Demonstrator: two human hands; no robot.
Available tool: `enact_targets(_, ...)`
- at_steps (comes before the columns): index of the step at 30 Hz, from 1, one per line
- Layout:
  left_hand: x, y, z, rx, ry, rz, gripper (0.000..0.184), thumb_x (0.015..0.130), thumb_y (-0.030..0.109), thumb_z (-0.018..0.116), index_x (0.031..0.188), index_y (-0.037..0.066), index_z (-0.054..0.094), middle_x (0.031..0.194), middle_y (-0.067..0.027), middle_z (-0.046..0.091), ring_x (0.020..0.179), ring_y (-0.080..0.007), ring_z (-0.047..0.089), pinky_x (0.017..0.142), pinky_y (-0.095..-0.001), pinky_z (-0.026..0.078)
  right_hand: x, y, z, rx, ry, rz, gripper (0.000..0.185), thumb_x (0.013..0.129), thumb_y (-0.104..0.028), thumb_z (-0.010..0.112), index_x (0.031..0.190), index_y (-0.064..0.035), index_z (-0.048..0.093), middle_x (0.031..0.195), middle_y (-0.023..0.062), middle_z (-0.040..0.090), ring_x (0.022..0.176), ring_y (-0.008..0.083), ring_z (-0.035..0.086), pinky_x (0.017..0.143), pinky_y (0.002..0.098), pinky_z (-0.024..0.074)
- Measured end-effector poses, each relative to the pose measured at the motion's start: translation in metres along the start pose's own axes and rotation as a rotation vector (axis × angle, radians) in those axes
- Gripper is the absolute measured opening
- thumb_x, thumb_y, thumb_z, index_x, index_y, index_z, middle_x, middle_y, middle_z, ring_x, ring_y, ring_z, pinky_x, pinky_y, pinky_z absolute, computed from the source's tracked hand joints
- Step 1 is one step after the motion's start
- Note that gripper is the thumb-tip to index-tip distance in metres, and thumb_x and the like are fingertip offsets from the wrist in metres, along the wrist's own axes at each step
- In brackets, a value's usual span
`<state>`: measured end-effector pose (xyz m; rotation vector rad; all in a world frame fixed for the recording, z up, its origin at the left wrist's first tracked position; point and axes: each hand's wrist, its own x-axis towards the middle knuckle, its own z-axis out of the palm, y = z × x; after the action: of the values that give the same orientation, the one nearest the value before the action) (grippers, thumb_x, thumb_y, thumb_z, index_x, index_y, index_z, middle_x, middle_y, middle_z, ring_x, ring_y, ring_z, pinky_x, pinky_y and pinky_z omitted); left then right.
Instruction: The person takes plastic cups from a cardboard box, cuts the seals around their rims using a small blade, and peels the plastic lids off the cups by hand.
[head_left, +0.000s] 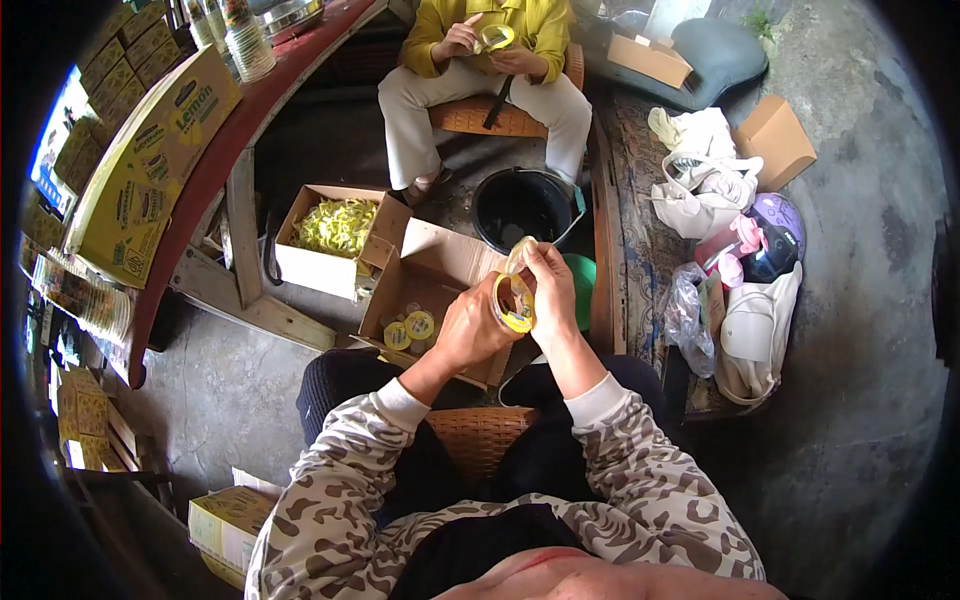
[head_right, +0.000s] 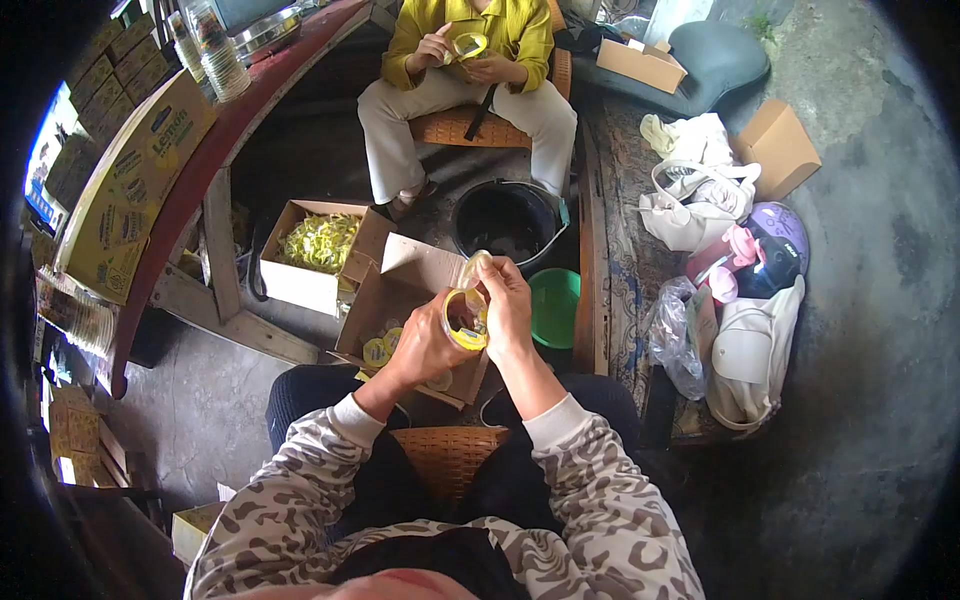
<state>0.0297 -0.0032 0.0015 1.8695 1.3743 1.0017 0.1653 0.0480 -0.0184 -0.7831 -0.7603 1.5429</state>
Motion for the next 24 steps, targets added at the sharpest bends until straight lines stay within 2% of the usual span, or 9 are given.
enact_targets(2,-0.002,0.004,-0.007,-0.072,-0.058,-0.009,0.051,0.07,0.017,0.085,0.108,0.0,0.056,0.096,-0.0163,0.069,0.087,-0.0301,0.07,0.079,-0.0383,0.054,-0.005,-0.009,0.006,-0.042,-0.051,-0.02,0.016,0.1,-0.023,0.06,0.094,-0.0074,0.061,0.096,0.004,0.067,0.082,0.0091,0.062,0.076,0.0262,0.0525)
enact_targets(4,-0.003,0.0,-0.01,-0.141,-0.089,0.018,0.055,0.069,0.019,0.085,0.112,0.001,0.056,0.098,-0.018,0.07,0.089,-0.0334,0.07,0.079,-0.0405,0.054,-0.013,-0.025,0.014,-0.089,-0.156,-0.006,0.016,0.103,-0.021,0.056,0.098,-0.0063,0.061,0.111,0.0089,0.068,0.094,0.0092,0.062,0.086,0.0269,0.0504)
enact_targets(5,-0.004,-0.003,-0.012,-0.209,-0.118,0.042,0.059,0.068,0.021,0.086,0.115,0.001,0.055,0.099,-0.0198,0.07,0.092,-0.0366,0.07,0.079,-0.0428,0.054,-0.013,-0.027,0.013,-0.09,-0.157,-0.005,0.016,0.103,-0.021,0.056,0.098,-0.0063,0.061,0.111,0.0089,0.068,0.094,0.0092,0.062,0.086,0.0269,0.0504)
enact_targets(8,-0.001,-0.004,-0.025,-0.25,-0.267,0.045,0.055,0.068,0.018,0.085,0.113,0.0,0.058,0.099,-0.0165,0.071,0.089,-0.0303,0.071,0.081,-0.0389,0.054,-0.012,-0.025,0.014,-0.066,-0.335,0.036,0.014,0.103,-0.018,0.055,0.095,-0.0074,0.057,0.094,0.0042,0.066,0.089,0.0095,0.06,0.083,0.0249,0.0484)
enact_targets(11,0.001,-0.017,-0.023,-0.34,-0.311,0.094,0.047,0.069,0.014,0.083,0.108,0.0,0.061,0.097,-0.0146,0.071,0.086,-0.0271,0.07,0.081,-0.0372,0.054,-0.011,-0.026,0.01,0.066,-0.372,0.093,0.015,0.103,-0.019,0.054,0.093,-0.0087,0.056,0.084,0.0004,0.06,0.085,0.0092,0.059,0.078,0.0237,0.0471)
enact_targets(12,0.0,-0.016,-0.022,-0.341,-0.31,0.095,0.047,0.069,0.014,0.083,0.108,0.0,0.061,0.097,-0.0146,0.071,0.086,-0.0271,0.07,0.081,-0.0372,0.054,-0.014,-0.027,0.015,0.065,-0.307,0.072,0.015,0.103,-0.02,0.054,0.092,-0.0098,0.056,0.081,-0.001,0.057,0.078,0.007,0.056,0.071,0.0218,0.0451)
enact_targets(16,-0.003,-0.004,-0.014,-0.317,-0.211,0.09,0.046,0.069,0.014,0.083,0.107,0.001,0.062,0.095,-0.0137,0.07,0.084,-0.0249,0.069,0.081,-0.0355,0.053,-0.019,-0.016,0.017,0.002,-0.069,-0.028,0.015,0.103,-0.022,0.055,0.093,-0.0102,0.056,0.076,-0.002,0.054,0.067,0.0045,0.049,0.06,0.0201,0.0404)
enact_targets(17,-0.003,-0.002,-0.013,-0.279,-0.191,0.068,0.046,0.069,0.014,0.084,0.107,0.001,0.062,0.096,-0.0122,0.07,0.085,-0.0218,0.069,0.081,-0.0338,0.053,-0.02,-0.015,0.017,0.002,-0.071,-0.028,0.015,0.103,-0.022,0.055,0.093,-0.0102,0.056,0.076,-0.002,0.054,0.067,0.0045,0.049,0.06,0.0201,0.0404)
enact_targets(24,-0.007,-0.007,0.001,-0.153,-0.101,0.075,0.048,0.067,0.015,0.086,0.106,0.001,0.062,0.09,-0.0121,0.07,0.084,-0.023,0.069,0.079,-0.0337,0.054,-0.005,0.0,0.005,-0.034,0.136,-0.3,0.016,0.103,-0.021,0.054,0.094,-0.0093,0.054,0.074,-0.0031,0.048,0.066,0.0057,0.044,0.063,0.0214,0.038)
